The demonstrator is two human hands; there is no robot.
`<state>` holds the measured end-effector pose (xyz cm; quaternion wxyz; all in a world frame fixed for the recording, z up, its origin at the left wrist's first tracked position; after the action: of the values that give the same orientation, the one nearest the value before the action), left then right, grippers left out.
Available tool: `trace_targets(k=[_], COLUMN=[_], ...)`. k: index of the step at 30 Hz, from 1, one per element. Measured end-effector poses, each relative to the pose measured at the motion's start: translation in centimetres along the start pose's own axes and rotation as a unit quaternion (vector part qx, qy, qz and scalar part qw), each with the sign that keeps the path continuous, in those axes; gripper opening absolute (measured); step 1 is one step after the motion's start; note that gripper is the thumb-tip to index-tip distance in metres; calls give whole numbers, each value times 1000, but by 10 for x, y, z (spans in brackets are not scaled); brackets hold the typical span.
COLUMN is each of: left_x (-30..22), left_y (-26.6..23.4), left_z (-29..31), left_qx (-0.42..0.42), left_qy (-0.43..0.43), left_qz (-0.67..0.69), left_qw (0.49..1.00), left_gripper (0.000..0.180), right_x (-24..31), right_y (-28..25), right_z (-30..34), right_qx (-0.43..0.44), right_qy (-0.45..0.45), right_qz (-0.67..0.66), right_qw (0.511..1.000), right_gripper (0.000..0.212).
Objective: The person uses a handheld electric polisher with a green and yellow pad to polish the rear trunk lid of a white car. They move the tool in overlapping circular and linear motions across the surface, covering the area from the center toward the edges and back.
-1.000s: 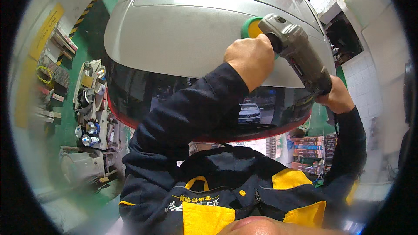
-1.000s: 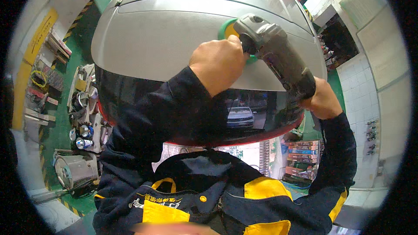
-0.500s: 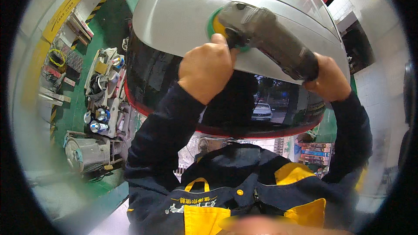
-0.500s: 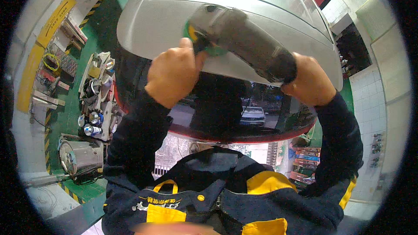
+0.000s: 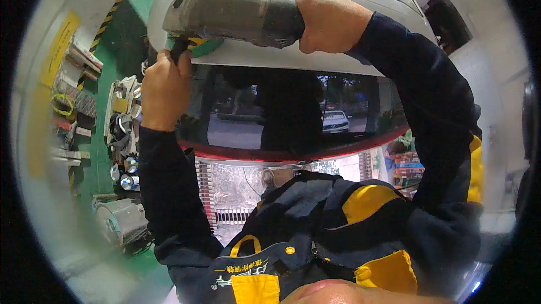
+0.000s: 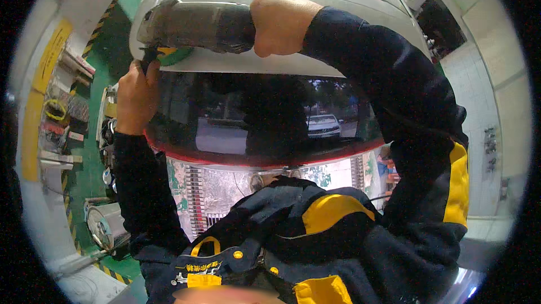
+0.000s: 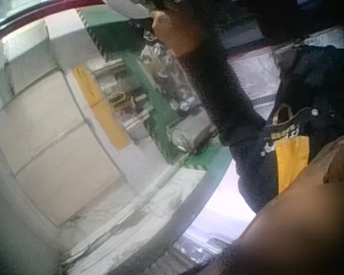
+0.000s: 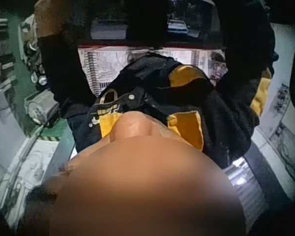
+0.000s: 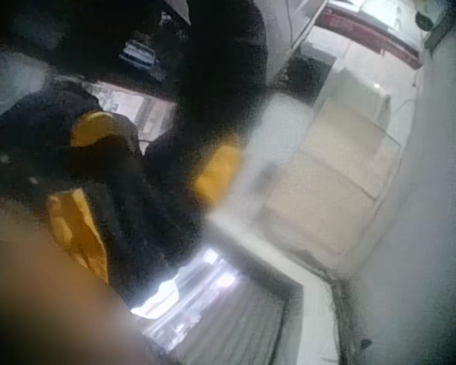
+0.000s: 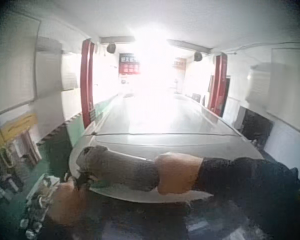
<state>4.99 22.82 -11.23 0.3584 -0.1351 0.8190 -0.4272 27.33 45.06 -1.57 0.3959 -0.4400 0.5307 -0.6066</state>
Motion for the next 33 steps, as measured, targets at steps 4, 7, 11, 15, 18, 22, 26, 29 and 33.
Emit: trace_targets(k=[4,7,11,15,18,22,26,29,33], left_x=[-31,-66,-133,-201,-251,-298,-309,-292,-250], left_y=[12,24,39,62,80,101,108,99,80], left_z=[10,31,66,90,101,106,107,110,109], left_qx=[23,59,95,162,197,222,222,206,176], left_qy=[51,19,76,142,199,259,269,254,227], left_qz=[-15,-31,-54,17,24,39,41,46,18], left_qw=[998,998,991,976,960,939,936,944,958], left_gripper=[47,46,44,40,39,35,36,38,36], right_x=[-20,-42,-70,-92,-104,-120,-124,-118,-102], right_y=[2,8,21,35,43,56,60,60,60], right_z=[37,87,174,259,312,356,369,363,332], right_qx=[-18,-34,-86,-117,-133,-157,-181,-156,-154], right_qy=[-16,7,21,125,208,277,269,269,203], right_qz=[5,-61,-103,-166,-195,-189,-197,-200,-187], right_qw=[1000,998,991,971,949,929,925,929,949], right_gripper=[33,40,42,46,48,49,52,52,49])
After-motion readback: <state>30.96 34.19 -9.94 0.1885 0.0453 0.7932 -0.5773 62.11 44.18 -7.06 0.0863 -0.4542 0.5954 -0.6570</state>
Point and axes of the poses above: each hand's wrist, its own z-axis away from the middle knuckle, its own y-axis out of the palm, x = y × z, the point moved 3 cm from there along -z, towards the middle knuckle, and after that the axes turned 8 degrees about -y, right-handed, at the moved point
